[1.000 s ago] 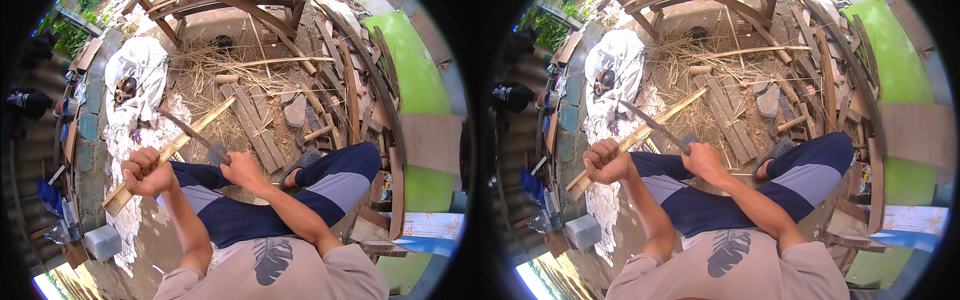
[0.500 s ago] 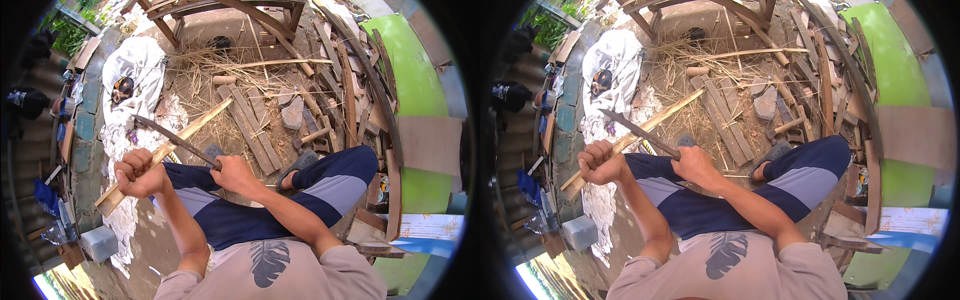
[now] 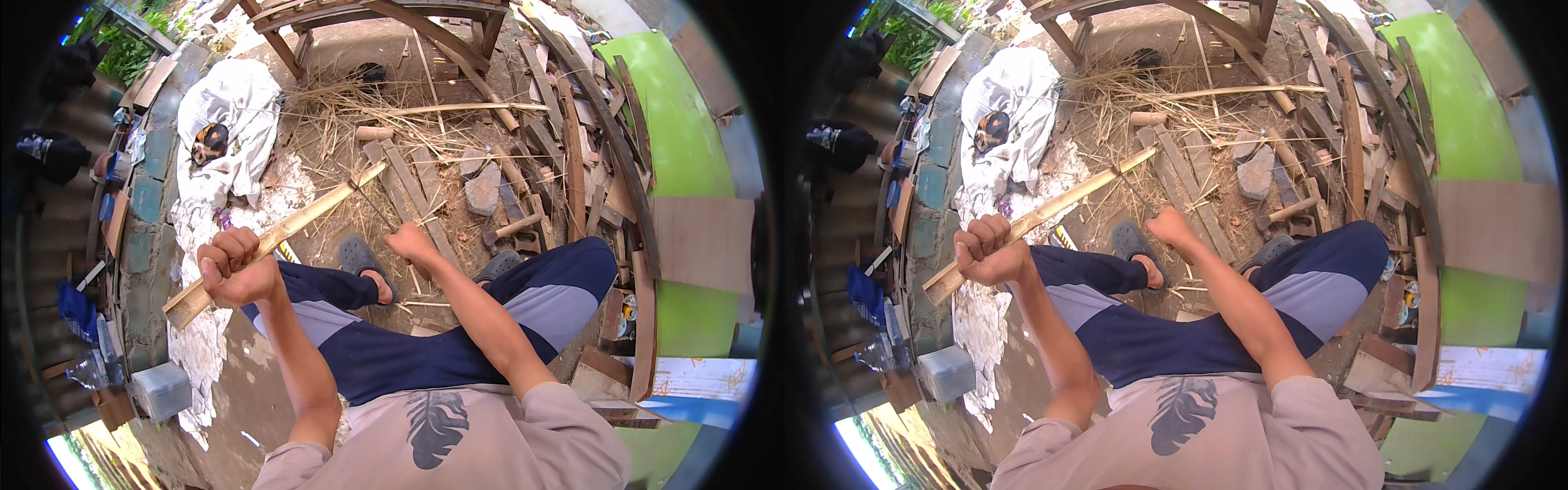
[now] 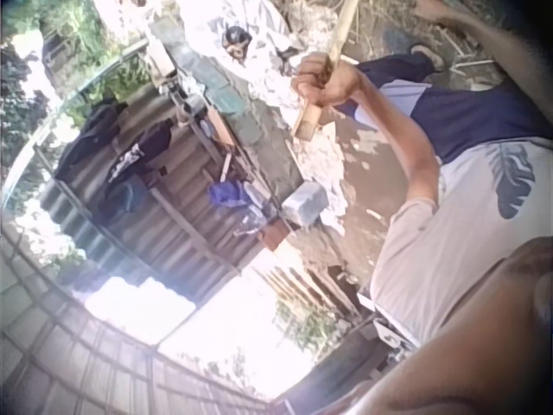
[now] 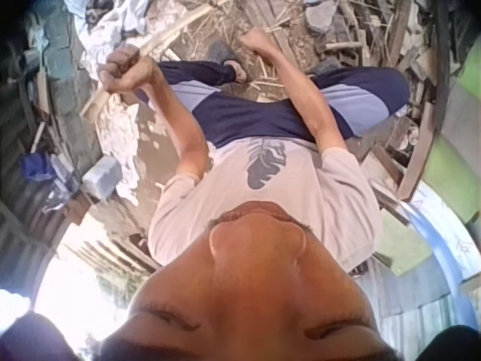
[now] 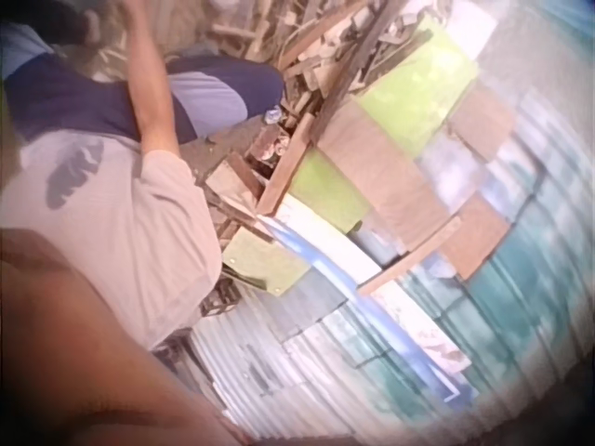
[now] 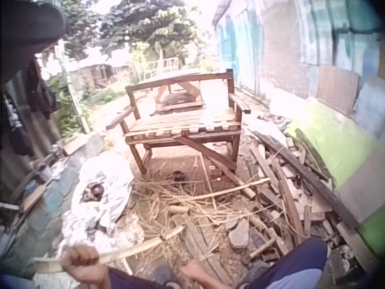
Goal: The person sits cross-legged and uses a curved blade to shave and split a long bamboo strip into thinner slats. The person holds the bamboo with the left hand and draws the blade along its length with the right hand, producing thin shavings and a split slat.
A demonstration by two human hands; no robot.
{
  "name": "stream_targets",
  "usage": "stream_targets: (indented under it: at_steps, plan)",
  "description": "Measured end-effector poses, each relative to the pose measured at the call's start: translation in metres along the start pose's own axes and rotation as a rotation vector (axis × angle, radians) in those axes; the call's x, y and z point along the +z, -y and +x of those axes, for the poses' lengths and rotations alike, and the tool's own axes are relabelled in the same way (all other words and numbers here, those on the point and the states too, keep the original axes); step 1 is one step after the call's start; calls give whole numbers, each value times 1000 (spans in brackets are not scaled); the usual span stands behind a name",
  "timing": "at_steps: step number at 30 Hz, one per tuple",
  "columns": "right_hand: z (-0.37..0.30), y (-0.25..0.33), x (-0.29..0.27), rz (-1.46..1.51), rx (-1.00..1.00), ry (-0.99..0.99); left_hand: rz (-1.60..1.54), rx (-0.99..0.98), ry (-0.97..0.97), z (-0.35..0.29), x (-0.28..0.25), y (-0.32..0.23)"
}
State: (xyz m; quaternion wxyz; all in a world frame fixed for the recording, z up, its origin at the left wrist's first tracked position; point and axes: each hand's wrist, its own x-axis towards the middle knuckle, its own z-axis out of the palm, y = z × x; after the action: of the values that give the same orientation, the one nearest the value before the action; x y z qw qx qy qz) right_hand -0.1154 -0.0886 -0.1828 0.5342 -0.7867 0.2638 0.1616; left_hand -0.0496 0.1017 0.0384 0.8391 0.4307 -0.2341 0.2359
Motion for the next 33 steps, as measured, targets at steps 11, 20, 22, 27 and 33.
stream_targets:
  at_steps: [11,20,22,27,33]
  plan:
    - [-65,11,-11,41,28,56,168,-129,12,45,52,-25]
    - [-63,-4,11,-42,-80,-60,409,222,-160,5,53,13]
    - [-63,-7,14,-42,-84,-55,351,179,-193,-6,43,26]
    - [-63,-5,11,64,10,73,273,-41,-139,-16,30,36]
    - [-54,-13,-4,729,288,506,190,-169,-99,-10,33,43]
